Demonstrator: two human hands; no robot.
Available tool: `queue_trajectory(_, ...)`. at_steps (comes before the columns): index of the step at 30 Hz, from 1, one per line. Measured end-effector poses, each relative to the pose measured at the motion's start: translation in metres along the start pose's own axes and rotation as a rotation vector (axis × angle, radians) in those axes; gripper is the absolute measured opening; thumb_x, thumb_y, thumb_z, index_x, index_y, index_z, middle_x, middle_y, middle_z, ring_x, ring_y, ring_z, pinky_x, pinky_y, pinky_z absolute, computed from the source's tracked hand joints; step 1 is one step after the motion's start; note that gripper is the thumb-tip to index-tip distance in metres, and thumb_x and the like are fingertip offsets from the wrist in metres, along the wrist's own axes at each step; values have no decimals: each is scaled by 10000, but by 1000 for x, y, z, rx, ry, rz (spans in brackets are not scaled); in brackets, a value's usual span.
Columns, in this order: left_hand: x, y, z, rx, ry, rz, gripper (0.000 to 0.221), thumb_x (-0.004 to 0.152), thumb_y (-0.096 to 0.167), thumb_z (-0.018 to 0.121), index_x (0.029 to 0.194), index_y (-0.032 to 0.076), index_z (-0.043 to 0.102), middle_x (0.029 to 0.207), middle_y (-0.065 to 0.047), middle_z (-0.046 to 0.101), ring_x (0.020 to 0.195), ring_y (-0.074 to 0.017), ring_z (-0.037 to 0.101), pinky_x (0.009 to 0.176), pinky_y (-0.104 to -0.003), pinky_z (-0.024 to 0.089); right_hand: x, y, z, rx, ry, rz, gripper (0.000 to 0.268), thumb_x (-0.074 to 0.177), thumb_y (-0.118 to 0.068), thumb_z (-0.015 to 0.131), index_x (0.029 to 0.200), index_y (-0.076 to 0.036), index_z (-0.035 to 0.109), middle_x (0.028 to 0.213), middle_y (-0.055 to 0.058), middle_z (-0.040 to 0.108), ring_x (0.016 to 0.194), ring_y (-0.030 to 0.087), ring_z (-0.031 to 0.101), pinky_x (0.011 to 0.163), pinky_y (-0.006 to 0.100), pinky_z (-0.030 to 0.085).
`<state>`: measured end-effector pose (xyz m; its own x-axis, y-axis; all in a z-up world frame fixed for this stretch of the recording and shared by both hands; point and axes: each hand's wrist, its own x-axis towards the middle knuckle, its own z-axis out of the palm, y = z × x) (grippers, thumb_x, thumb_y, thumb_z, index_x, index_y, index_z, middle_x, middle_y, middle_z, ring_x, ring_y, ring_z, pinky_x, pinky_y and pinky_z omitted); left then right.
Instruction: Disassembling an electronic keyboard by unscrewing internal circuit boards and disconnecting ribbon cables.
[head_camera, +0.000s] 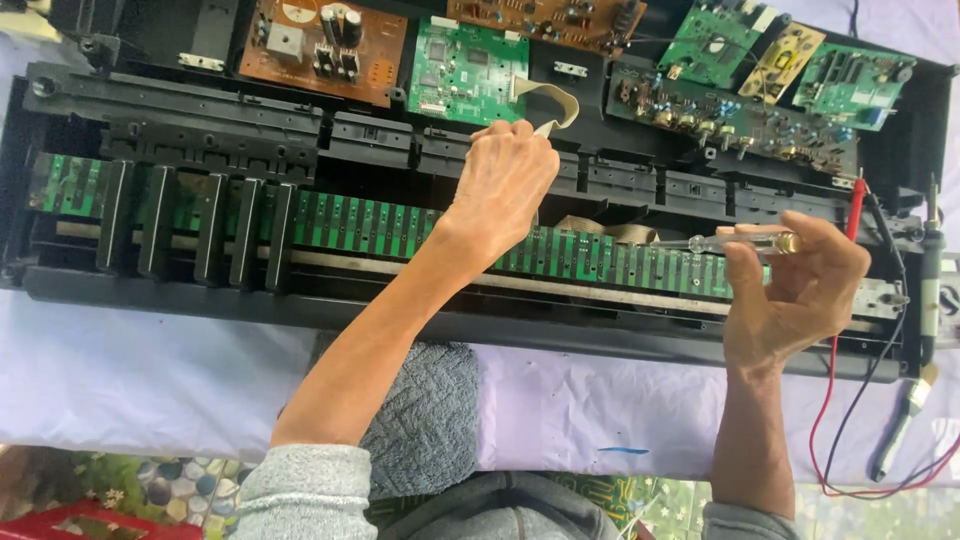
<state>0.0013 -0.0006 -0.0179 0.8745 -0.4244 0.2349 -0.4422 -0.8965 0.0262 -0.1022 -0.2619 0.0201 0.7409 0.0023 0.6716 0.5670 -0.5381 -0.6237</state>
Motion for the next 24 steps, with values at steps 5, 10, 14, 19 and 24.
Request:
queue_trajectory(5, 0, 1, -1, 7, -13, -3, 175, 672, -43, 762, 840, -25, 719, 797, -159, 631, 694, -235, 611, 534, -345, 552, -6, 8, -4, 46, 56, 53, 468, 950, 14, 841, 1259, -37, 494, 1029, 54, 515, 821, 162, 540, 747, 254, 473)
queue_trajectory(10, 0, 1, -3, 7, -20, -6, 177, 683, -25, 769, 853, -32, 720, 801, -164, 636, 696, -240, 622, 542, -349, 560, -3, -5, -2, 48, 3, 65, 445, 1002, 53, 797, 1296, -12, 470, 1064, 104, 548, 1003, 300, 719, 830, 281, 547)
queue_trajectory(14, 0, 0, -5, 93, -8, -3, 232, 650, 0, 772, 871, -54, 726, 817, -228, 665, 729, -343, 694, 481, -314, 561, 7, -14, 4, 37, -54, 23, 454, 1047, 108, 718, 1360, -23, 417, 1125, 253, 660, 1057, 357, 713, 897, 367, 604)
queue_trajectory(19, 0, 1, -2, 132, -18, -6, 262, 628, 7, 775, 878, -53, 724, 816, -234, 666, 768, -420, 722, 459, -297, 549, 10, -18, 10, 66, -73, 29, 542, 977, 254, 527, 1398, -50, 373, 1189, 292, 644, 1033, 370, 676, 983, 429, 608)
queue_trajectory(24, 0, 2, -1, 99, -8, -12, 288, 602, -27, 775, 881, -69, 719, 825, -255, 660, 786, -450, 721, 435, -298, 544, 0, 1, 9, -12, -10, -77, 503, 1054, 25, 736, 1401, -89, 391, 1145, 243, 620, 989, 350, 686, 896, 421, 639)
